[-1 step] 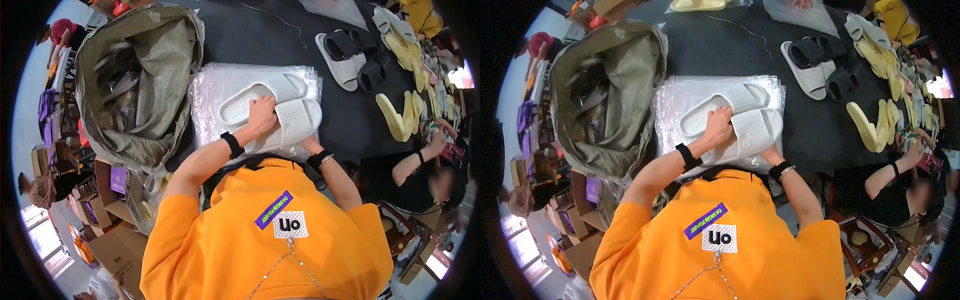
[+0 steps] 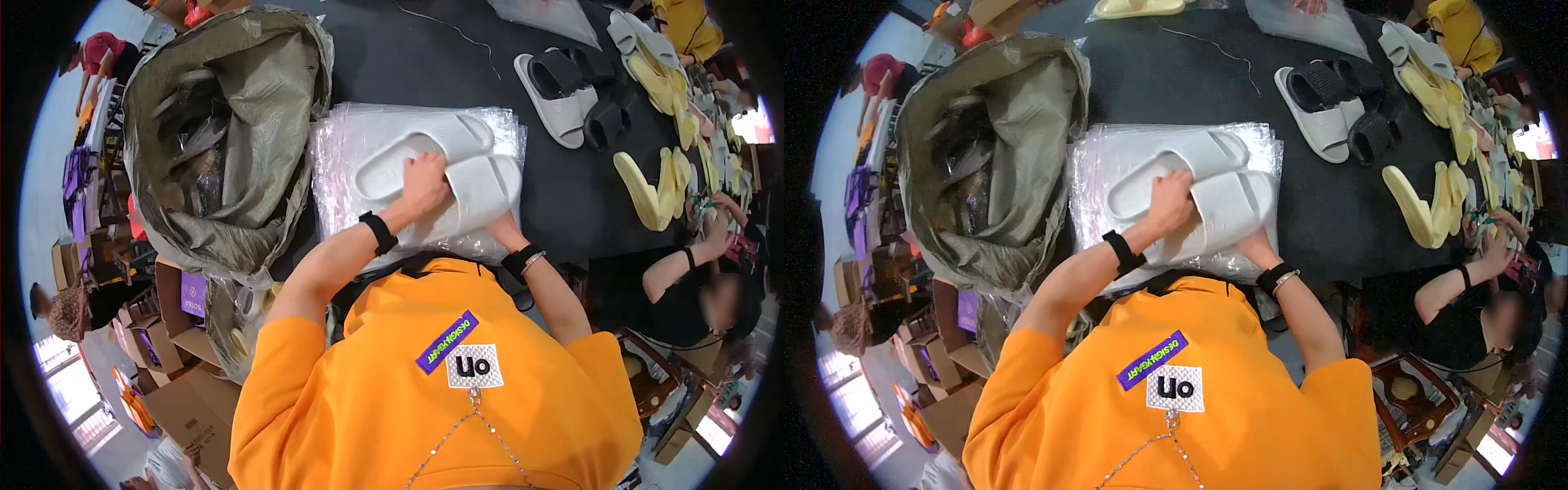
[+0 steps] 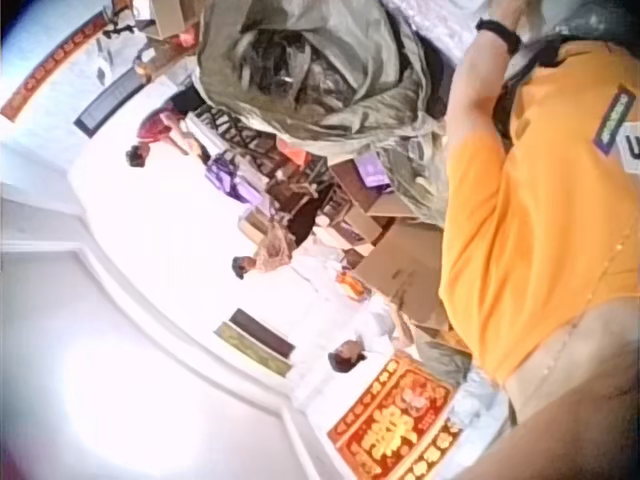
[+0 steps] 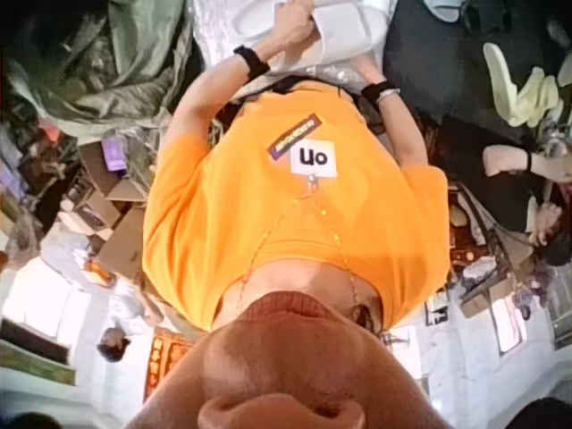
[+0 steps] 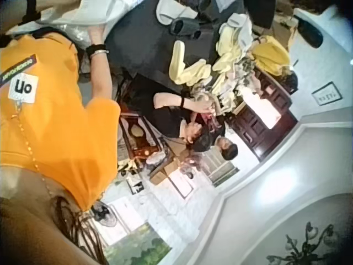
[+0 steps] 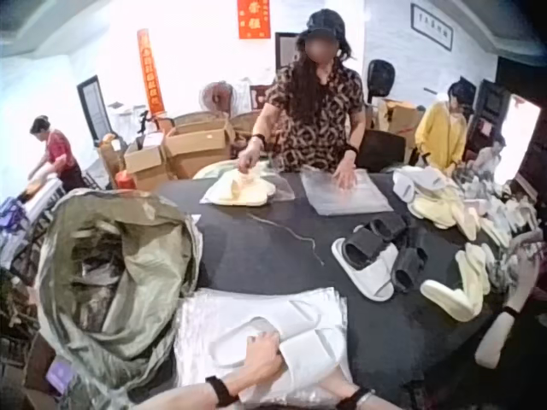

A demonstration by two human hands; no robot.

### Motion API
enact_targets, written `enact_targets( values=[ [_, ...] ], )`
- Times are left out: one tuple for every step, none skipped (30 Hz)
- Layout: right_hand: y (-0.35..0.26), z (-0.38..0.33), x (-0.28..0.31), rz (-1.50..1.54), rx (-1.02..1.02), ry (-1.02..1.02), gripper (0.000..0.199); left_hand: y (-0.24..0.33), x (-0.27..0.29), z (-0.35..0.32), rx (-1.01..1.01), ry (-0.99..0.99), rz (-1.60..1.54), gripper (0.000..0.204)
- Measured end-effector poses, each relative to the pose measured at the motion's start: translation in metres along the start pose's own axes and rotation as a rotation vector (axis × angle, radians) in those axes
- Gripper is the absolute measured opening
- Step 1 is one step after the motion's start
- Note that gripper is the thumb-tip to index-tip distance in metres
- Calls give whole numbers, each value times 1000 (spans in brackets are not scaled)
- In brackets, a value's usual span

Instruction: The recorder is packing various pairs of slides/sandals into plastic bags at a packing station.

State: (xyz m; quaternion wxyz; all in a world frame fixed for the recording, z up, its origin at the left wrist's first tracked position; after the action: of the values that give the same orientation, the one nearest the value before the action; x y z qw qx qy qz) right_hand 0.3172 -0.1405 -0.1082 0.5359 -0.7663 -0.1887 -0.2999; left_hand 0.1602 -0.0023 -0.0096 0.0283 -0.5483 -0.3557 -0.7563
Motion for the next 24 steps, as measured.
enact_targets(
  values=[
    [10,2,-2,-41,-49,-22,47,-15,0,5,28,3,56,24],
    [-37,-9,19,127,-49,132,46,-40,2,6,76,108,119,27],
    [-49,-15,28,164,-111,94,45,-67,3,6,122,170,268,28],
    [-53,-22,35,198,-180,57,43,-86,13,5,219,142,277,28],
    [-52,-27,39,230,-248,18,42,-103,23,4,330,103,287,28],
    [-47,-30,39,201,-189,58,37,-121,26,1,348,138,361,28],
    [-45,-35,42,251,-214,70,36,-128,32,-1,332,159,356,27],
    [-46,-40,41,308,-234,80,34,-134,37,-3,305,172,355,26],
    [-45,-45,41,364,-252,90,33,-135,36,-3,300,181,341,25],
    [-54,-49,43,304,-128,208,30,-134,39,-5,297,188,328,25],
    [-53,-54,40,451,-320,28,30,-133,41,-5,295,195,317,24],
    [-55,-62,41,595,-509,-159,30,-132,42,-5,313,201,306,25],
    [-61,-71,40,730,-698,-350,31,-129,44,-4,306,215,295,25],
    [-61,-77,35,725,-643,-385,30,-126,46,-3,300,229,285,25],
    [-59,-82,26,719,-587,-420,30,-123,49,-2,295,244,276,25],
    [-55,-84,18,715,-531,-451,30,-109,56,3,209,221,268,25],
    [-45,-80,14,691,-502,-387,29,-86,66,6,127,201,258,26],
    [-34,-75,9,667,-473,-327,29,-63,73,8,47,181,248,26],
    [-29,-71,8,642,-446,-268,28,-40,74,11,-66,185,214,26],
    [-34,-68,12,656,-481,-232,25,-16,69,12,-180,185,182,26],
    [-26,-62,10,586,-486,-213,24,2,57,12,-249,116,195,26],
    [-12,-55,4,519,-488,-190,23,14,41,15,-289,31,209,25],
    [-5,-50,1,445,-486,-176,22,15,17,17,-268,-46,219,26],
    [-8,-50,5,503,-501,-163,20,6,-6,18,-205,-21,169,24]
  ],
)
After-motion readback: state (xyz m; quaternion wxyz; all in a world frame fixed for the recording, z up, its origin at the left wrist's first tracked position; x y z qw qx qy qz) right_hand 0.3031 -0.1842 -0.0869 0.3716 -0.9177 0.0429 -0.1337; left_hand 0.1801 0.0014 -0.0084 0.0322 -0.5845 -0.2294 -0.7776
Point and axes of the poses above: each hand's wrist, its own z-axis towards the middle knuckle, its own x-axis out of the back of the hand, y = z × x, the point moved 3 cm from there along z, towards the middle knuckle, and after that the axes turned 14 degrees about -x, right-handed, at the moved point
